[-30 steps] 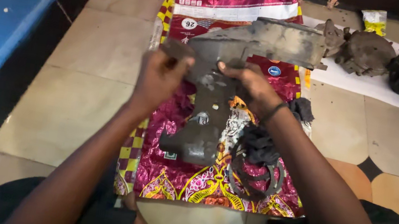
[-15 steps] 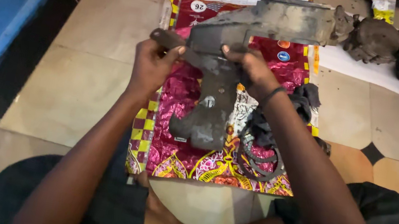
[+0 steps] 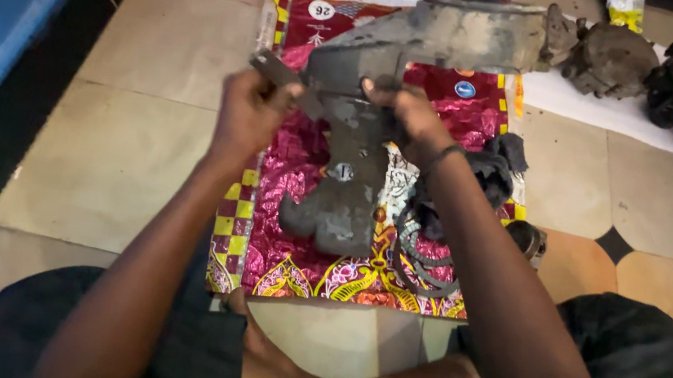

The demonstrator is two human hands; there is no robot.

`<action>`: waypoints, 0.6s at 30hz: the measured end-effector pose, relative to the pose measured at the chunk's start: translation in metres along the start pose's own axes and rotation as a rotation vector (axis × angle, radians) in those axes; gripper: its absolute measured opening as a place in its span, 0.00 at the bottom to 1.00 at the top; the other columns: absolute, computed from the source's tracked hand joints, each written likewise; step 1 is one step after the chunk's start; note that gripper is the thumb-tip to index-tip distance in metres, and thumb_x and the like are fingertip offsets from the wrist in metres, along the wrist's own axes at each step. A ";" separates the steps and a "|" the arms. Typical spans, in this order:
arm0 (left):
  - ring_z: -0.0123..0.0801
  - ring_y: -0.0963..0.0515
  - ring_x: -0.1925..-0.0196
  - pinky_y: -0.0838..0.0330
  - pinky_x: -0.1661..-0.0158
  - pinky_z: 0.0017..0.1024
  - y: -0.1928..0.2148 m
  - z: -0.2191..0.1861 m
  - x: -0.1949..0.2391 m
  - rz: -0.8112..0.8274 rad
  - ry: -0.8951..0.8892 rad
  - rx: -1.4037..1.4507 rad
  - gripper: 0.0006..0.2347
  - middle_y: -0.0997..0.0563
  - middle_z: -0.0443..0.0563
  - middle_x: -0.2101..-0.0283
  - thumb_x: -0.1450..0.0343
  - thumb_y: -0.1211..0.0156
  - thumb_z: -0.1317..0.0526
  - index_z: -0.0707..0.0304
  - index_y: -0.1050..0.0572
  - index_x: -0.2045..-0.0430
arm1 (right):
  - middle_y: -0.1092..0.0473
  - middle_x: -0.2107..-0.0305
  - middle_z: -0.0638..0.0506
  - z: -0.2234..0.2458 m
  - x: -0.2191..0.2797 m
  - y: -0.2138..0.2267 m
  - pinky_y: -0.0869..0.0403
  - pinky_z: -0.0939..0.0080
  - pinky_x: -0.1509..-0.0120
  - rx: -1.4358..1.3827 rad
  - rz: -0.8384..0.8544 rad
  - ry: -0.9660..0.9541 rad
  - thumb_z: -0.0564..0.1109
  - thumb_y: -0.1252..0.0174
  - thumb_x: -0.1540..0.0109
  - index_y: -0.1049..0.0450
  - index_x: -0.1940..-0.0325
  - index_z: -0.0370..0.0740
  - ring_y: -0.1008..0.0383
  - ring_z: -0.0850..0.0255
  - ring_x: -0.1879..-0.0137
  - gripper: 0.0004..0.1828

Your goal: The person sits on the floor and scrubs a black metal part with a dark cloth. They then use a metal scraper to remove residue from the part. Finally, they pick up a larger, grey metal part and scrub it with the cloth.

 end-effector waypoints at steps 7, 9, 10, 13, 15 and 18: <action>0.27 0.17 0.71 0.23 0.68 0.26 0.032 0.000 -0.011 -0.092 0.075 0.227 0.05 0.16 0.53 0.71 0.28 0.36 0.69 0.76 0.19 0.68 | 0.25 0.68 0.56 0.000 -0.002 0.002 0.25 0.59 0.64 0.047 0.006 -0.013 0.51 0.35 0.38 0.23 0.54 0.41 0.24 0.64 0.65 0.14; 0.29 0.19 0.73 0.27 0.71 0.28 0.056 0.005 -0.007 -0.187 0.244 0.156 0.06 0.16 0.56 0.71 0.29 0.33 0.68 0.79 0.19 0.69 | 0.24 0.67 0.55 0.002 -0.001 0.002 0.25 0.59 0.61 0.064 -0.011 -0.039 0.52 0.37 0.38 0.23 0.54 0.40 0.23 0.63 0.64 0.15; 0.30 0.20 0.74 0.29 0.72 0.29 0.066 0.007 -0.002 -0.235 0.323 0.128 0.07 0.16 0.58 0.71 0.30 0.32 0.68 0.80 0.19 0.69 | 0.23 0.66 0.54 0.004 0.002 0.003 0.26 0.60 0.60 0.099 -0.045 -0.049 0.53 0.37 0.37 0.23 0.54 0.39 0.24 0.63 0.63 0.16; 0.31 0.18 0.71 0.23 0.69 0.28 0.080 0.000 0.007 -0.360 0.210 0.400 0.08 0.16 0.57 0.68 0.33 0.34 0.70 0.77 0.21 0.64 | 0.23 0.61 0.55 0.014 0.013 -0.007 0.23 0.59 0.51 -0.102 -0.001 -0.021 0.47 0.37 0.40 0.23 0.51 0.42 0.21 0.62 0.56 0.15; 0.31 0.18 0.70 0.23 0.68 0.29 0.074 0.006 0.008 -0.344 0.192 0.482 0.08 0.17 0.57 0.67 0.32 0.34 0.69 0.78 0.22 0.63 | 0.22 0.62 0.54 0.014 0.019 -0.005 0.22 0.59 0.52 -0.096 -0.052 -0.062 0.48 0.38 0.40 0.23 0.53 0.42 0.21 0.62 0.57 0.13; 0.31 0.16 0.68 0.19 0.64 0.29 0.060 0.018 0.005 -0.286 0.184 0.462 0.08 0.16 0.56 0.66 0.31 0.34 0.69 0.79 0.22 0.64 | 0.23 0.64 0.57 0.014 0.022 0.006 0.24 0.62 0.53 -0.087 -0.063 -0.032 0.48 0.37 0.39 0.23 0.54 0.42 0.22 0.65 0.58 0.12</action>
Point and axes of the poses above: each hand's wrist, its own x-axis away from the middle knuckle, its own y-axis out of the back of the hand, z = x × y, the point moved 8 cm from there along -x, towards the middle knuckle
